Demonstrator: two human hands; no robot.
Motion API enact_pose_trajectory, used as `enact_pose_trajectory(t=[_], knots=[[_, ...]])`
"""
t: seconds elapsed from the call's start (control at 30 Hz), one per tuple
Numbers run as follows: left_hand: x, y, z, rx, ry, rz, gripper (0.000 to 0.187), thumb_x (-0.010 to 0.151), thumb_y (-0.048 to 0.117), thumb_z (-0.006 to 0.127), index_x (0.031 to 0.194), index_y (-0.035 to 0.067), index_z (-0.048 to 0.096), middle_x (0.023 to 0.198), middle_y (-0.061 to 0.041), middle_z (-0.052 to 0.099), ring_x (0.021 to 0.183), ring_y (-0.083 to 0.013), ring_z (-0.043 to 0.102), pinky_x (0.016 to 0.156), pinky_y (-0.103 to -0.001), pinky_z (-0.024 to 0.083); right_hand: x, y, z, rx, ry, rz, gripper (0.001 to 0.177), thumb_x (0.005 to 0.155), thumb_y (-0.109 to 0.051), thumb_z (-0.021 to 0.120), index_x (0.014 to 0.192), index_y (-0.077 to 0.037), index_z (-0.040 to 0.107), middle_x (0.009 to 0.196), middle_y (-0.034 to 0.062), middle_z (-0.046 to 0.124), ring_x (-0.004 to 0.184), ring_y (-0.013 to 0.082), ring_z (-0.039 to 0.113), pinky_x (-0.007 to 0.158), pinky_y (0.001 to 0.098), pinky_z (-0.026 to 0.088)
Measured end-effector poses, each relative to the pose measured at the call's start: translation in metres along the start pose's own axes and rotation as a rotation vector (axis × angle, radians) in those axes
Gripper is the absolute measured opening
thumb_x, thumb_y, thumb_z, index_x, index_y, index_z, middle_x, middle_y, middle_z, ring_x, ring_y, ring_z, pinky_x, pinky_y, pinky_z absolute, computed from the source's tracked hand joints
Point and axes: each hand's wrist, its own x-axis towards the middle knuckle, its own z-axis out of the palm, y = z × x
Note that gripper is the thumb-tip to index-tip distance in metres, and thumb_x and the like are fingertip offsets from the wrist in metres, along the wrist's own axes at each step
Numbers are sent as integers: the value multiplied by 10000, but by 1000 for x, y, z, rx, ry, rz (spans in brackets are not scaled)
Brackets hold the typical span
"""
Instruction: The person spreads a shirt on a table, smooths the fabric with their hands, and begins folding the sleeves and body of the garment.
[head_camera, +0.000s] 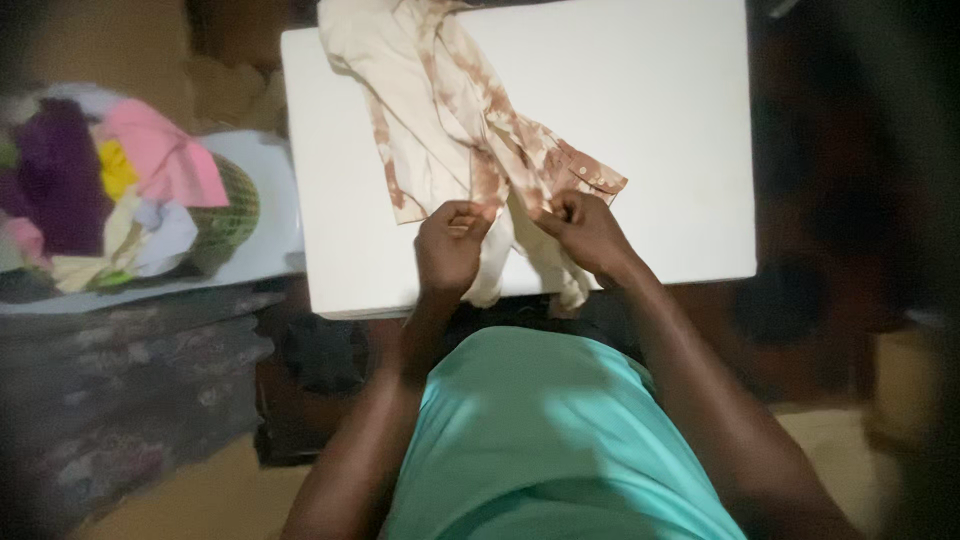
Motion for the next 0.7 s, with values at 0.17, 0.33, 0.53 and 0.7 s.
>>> enact_pose_trajectory(t=[0.17,0.33,0.53,0.7], knots=[[-13,16,2,-113,-59,-106,207,939,183,748,1028,-4,734,870,-98,765,783,-144,705,731,-289,561,-7,-21,34,-16,64,-306,216,965,-234,716,966,-20,693,796,68,662,685,130,573,615,303,482],[-21,4,-12,-231,-147,-93,180,945,142,717,1058,5,745,890,-94,778,794,-133,700,738,-288,557,-22,-9,52,-6,95,-230,206,980,-221,683,1023,-20,694,793,41,662,677,116,588,613,300,486],[-29,3,-28,-114,-114,-46,184,951,140,665,1093,42,729,938,-95,776,835,-172,730,747,-317,573,-36,7,68,180,149,-203,222,995,-219,668,1080,-15,681,825,33,670,712,102,623,633,269,554],[-37,5,-42,189,32,203,196,967,188,701,1071,27,737,951,-157,742,903,-275,698,805,-420,540,-49,9,73,30,344,-259,187,982,-146,652,1083,5,699,850,62,683,692,136,614,611,295,525]])
